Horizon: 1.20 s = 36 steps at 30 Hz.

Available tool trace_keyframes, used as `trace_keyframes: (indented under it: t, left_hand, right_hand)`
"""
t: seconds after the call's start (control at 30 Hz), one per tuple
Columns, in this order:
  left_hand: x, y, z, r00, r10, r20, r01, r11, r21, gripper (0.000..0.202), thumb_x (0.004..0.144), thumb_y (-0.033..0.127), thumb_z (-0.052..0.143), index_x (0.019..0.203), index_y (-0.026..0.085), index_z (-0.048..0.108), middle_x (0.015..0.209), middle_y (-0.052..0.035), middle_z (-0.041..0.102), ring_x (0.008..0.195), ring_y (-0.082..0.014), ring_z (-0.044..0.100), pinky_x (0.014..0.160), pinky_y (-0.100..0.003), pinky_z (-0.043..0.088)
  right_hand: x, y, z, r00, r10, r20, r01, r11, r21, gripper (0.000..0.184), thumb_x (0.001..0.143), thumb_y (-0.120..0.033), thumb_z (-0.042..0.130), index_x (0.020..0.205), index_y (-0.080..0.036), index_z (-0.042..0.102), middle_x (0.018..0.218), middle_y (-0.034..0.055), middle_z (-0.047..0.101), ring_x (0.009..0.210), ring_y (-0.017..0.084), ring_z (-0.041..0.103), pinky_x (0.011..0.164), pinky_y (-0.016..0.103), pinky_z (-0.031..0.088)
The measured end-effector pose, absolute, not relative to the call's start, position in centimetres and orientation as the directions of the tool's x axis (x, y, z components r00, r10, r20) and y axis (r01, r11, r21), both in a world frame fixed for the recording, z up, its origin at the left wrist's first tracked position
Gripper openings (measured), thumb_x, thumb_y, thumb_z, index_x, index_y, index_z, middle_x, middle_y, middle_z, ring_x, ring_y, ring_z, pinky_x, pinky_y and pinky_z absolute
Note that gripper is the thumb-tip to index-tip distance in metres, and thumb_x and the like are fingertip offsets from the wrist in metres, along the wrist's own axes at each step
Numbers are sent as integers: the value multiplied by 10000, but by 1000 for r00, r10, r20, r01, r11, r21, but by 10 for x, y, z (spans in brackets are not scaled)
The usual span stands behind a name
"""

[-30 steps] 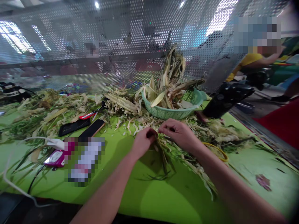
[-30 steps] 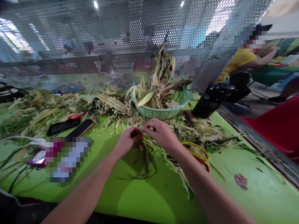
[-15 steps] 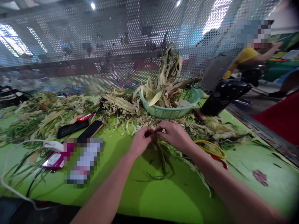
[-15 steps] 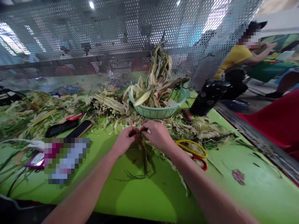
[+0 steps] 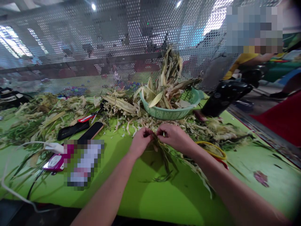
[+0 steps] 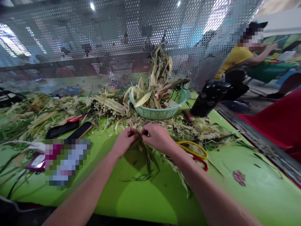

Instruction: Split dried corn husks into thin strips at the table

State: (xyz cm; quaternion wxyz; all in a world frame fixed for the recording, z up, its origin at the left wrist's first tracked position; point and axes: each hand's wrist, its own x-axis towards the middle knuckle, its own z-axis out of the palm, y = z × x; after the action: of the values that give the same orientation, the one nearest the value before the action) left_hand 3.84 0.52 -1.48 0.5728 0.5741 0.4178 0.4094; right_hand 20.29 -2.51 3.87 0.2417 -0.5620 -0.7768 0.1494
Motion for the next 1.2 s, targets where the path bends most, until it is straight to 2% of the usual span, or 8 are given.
trace_keyframes:
  t: [0.23,0.4,0.53,0.67,0.77,0.9,1.03,1.2]
  left_hand:
    - [37,2,-9,319,942,106,142,-158,977,117,674,109,596,782,153,581,720,14,596,673,-108,537,663,-231,419]
    - [36,1,-11,293,934,204,282,-289,915,121,696,90,587,789,167,589,755,12,626,707,-114,569,688,-231,441]
    - [37,2,-11,290,920,262,392,-364,845,158,706,67,570,808,183,605,796,7,659,745,-122,593,727,-241,449]
    - [36,1,-9,308,901,304,441,-419,794,183,727,57,558,837,195,608,803,12,664,738,-120,597,718,-235,447]
    - [37,-1,-8,316,879,357,491,-473,732,201,750,43,532,851,199,609,810,6,659,735,-121,592,710,-234,446]
    - [39,-1,-11,315,844,435,541,-536,648,223,767,25,508,861,198,615,850,-10,657,776,-134,593,751,-249,458]
    - [41,-1,-14,293,822,488,554,-562,614,250,775,12,503,902,195,617,911,-26,657,829,-147,601,799,-269,469]
    - [42,-4,-12,283,793,540,542,-597,592,264,770,-15,490,874,193,614,892,-23,636,836,-147,598,798,-269,472]
  right_hand:
    - [207,-18,28,-217,926,308,656,372,-656,207,721,-120,528,849,-192,675,858,29,688,795,169,618,715,258,443]
    - [207,-14,18,-257,941,218,528,326,-784,310,687,-92,521,937,-195,673,868,4,708,776,154,639,732,250,473]
    - [205,-13,14,-208,954,217,571,299,-765,284,673,-88,537,892,-192,684,847,7,721,777,167,647,733,260,476]
    - [204,-11,7,-210,951,225,618,307,-724,371,670,-72,524,963,-210,706,942,16,738,855,192,658,773,283,472]
    - [203,-10,1,-193,959,206,622,282,-731,392,653,-60,524,962,-210,713,928,14,742,842,194,662,743,277,472]
    - [203,-9,-4,-134,970,202,617,241,-749,352,652,-74,548,934,-207,713,867,6,740,782,185,657,702,267,469]
    - [203,-8,-4,-94,979,182,623,200,-756,313,663,-89,571,913,-206,719,842,8,742,762,185,654,694,267,461]
    - [202,-9,0,-86,977,197,611,208,-764,186,786,-207,571,873,-206,736,816,19,738,738,186,649,668,272,447]
